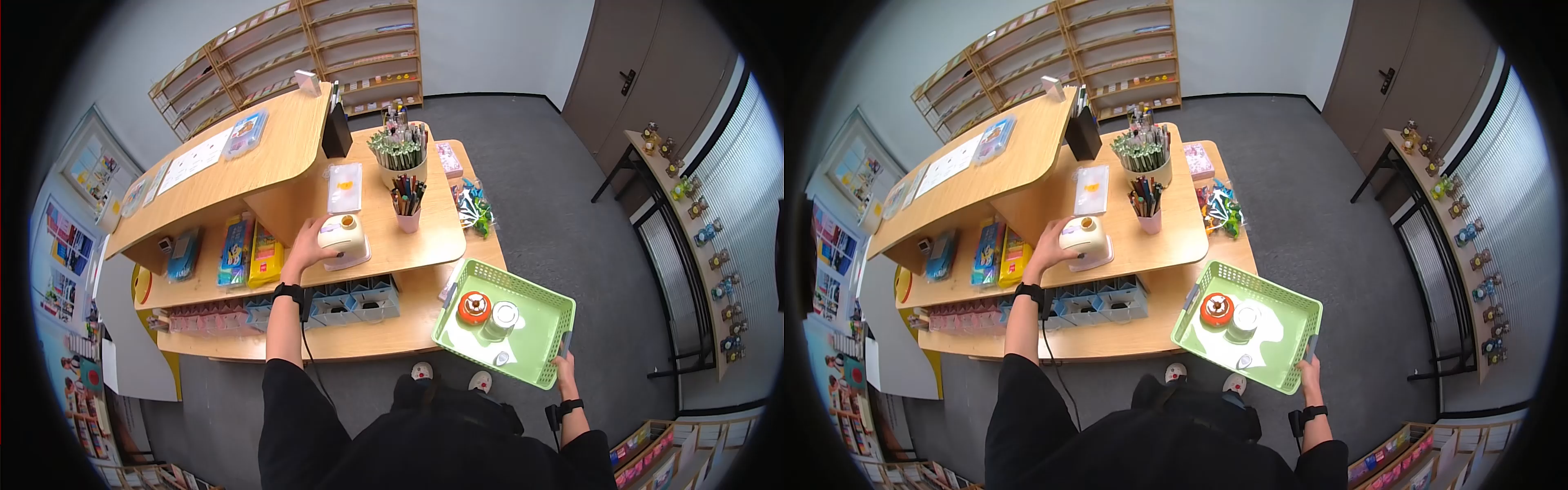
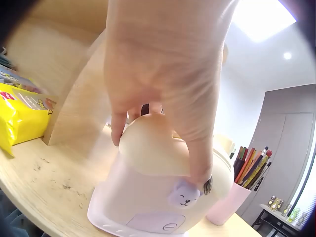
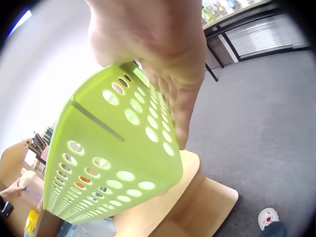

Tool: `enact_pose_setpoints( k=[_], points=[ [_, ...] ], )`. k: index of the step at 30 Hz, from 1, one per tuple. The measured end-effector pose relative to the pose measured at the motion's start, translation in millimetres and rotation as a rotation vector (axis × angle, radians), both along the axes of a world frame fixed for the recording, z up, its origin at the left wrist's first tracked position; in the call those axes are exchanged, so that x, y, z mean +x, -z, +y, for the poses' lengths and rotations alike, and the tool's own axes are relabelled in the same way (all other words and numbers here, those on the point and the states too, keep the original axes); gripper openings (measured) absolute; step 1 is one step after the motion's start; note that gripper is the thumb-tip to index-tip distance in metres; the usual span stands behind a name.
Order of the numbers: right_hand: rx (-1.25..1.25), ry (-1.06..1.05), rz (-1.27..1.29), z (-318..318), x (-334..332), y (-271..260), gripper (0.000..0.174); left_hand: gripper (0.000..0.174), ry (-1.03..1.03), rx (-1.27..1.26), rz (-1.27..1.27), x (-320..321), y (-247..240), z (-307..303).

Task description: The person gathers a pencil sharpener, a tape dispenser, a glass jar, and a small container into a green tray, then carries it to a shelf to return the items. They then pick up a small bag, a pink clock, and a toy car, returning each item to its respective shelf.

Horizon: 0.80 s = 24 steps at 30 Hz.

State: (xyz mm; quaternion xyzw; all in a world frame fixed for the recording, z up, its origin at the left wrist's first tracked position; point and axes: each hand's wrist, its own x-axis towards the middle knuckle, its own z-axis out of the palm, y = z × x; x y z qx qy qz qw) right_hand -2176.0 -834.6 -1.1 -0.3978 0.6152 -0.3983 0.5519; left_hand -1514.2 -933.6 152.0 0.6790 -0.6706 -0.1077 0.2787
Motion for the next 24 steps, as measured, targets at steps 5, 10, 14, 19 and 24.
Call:
enact_pose_setpoints(
  k=[5,10,14,19,24],
  points=[
    [0.018,0.089,0.002,15,14,-1,0.070,0.088,0.041,0.094,0.029,18,6,-11],
    [0.001,0.098,-0.039,18,20,5,0.070,0.093,0.079,0.139,0.039,21,5,-12],
    [0.011,0.087,-0.047,16,19,5,0.072,0.097,-0.003,0.000,-0.146,5,0,-2],
    [-0.005,0.068,-0.075,13,23,1,0.073,0.084,-0.002,-0.281,-0.234,-48,-35,15],
    [-0.024,0.030,-0.041,12,13,-3,0.072,0.062,0.214,-0.324,-0.154,-129,-44,22]
  ],
)
